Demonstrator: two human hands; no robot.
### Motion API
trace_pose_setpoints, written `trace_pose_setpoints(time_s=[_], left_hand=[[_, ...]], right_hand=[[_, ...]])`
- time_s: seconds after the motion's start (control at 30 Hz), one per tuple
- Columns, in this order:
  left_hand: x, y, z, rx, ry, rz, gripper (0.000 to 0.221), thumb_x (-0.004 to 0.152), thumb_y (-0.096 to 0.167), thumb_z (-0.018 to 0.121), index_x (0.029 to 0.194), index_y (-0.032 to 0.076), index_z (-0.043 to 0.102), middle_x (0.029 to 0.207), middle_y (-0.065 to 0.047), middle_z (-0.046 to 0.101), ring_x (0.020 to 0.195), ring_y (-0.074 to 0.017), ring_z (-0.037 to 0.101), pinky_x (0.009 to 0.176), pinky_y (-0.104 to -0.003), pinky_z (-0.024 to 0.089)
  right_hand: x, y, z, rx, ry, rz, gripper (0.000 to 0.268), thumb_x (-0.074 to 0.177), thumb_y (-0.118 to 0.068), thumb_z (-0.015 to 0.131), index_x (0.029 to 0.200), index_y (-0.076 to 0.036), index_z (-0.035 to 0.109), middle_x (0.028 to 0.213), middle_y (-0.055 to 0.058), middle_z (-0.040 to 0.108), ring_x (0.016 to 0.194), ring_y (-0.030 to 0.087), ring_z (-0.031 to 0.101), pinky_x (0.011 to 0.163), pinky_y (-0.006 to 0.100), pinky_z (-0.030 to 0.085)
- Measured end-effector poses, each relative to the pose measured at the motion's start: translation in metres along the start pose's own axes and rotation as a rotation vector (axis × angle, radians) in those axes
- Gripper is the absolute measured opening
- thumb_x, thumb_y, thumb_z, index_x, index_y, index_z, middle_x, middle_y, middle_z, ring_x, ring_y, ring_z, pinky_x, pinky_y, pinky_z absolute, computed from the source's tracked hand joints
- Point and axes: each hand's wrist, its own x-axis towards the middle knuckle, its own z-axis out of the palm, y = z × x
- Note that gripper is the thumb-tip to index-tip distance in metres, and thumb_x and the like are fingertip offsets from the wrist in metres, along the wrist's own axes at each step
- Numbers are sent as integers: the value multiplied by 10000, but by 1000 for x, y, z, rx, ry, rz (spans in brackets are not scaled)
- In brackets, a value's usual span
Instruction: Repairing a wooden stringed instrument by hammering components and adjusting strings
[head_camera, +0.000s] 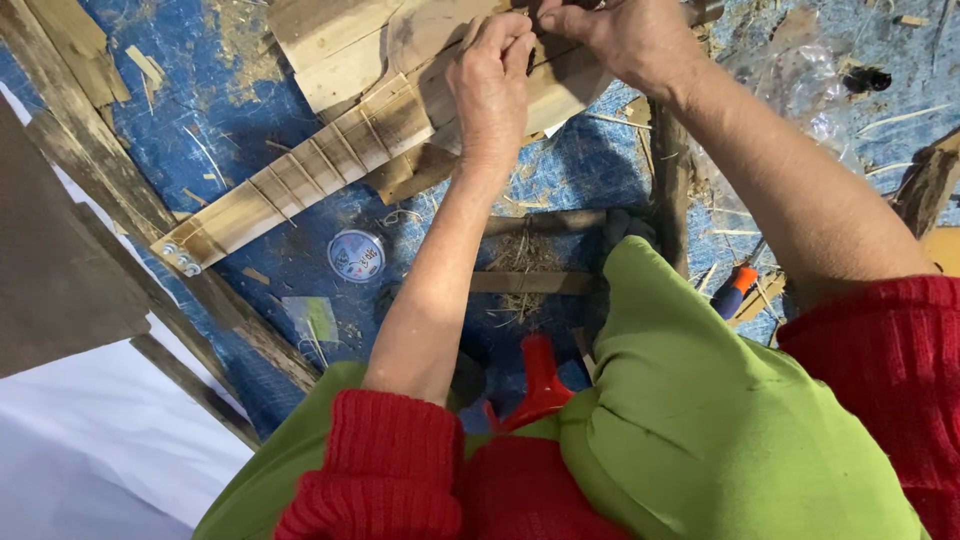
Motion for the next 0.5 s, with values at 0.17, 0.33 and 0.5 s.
trace_pose_setpoints(time_s=[0.17, 0.33, 0.5], left_hand=[[-1, 4, 3, -9, 40, 4, 216, 837, 80, 807, 976, 189, 682, 766, 14, 673, 713, -181, 667, 691, -365, 501], [-3, 2, 7, -33, 7, 20, 190, 876, 35, 758, 989, 153, 661, 843, 28, 721, 735, -126, 708, 754, -301, 568], [-5, 8, 5, -37, 37, 14, 156, 900, 17, 745, 1016, 103, 688, 919, -14, 719, 781, -142, 720, 728, -293, 602]], right_hand=[[0, -4, 11, 187, -12, 202, 65, 1111, -11, 723, 1106, -71, 696, 1062, 13, 714, 1001, 116, 679, 958, 264, 577], [2, 2, 14, 119, -10, 97, 99, 1105, 48, 706, 1110, -44, 670, 1047, 50, 691, 968, 151, 655, 899, 300, 544], [4, -6, 9, -143, 0, 47, 82, 1100, -26, 795, 1088, -52, 718, 976, 53, 708, 877, 173, 663, 781, 324, 542]])
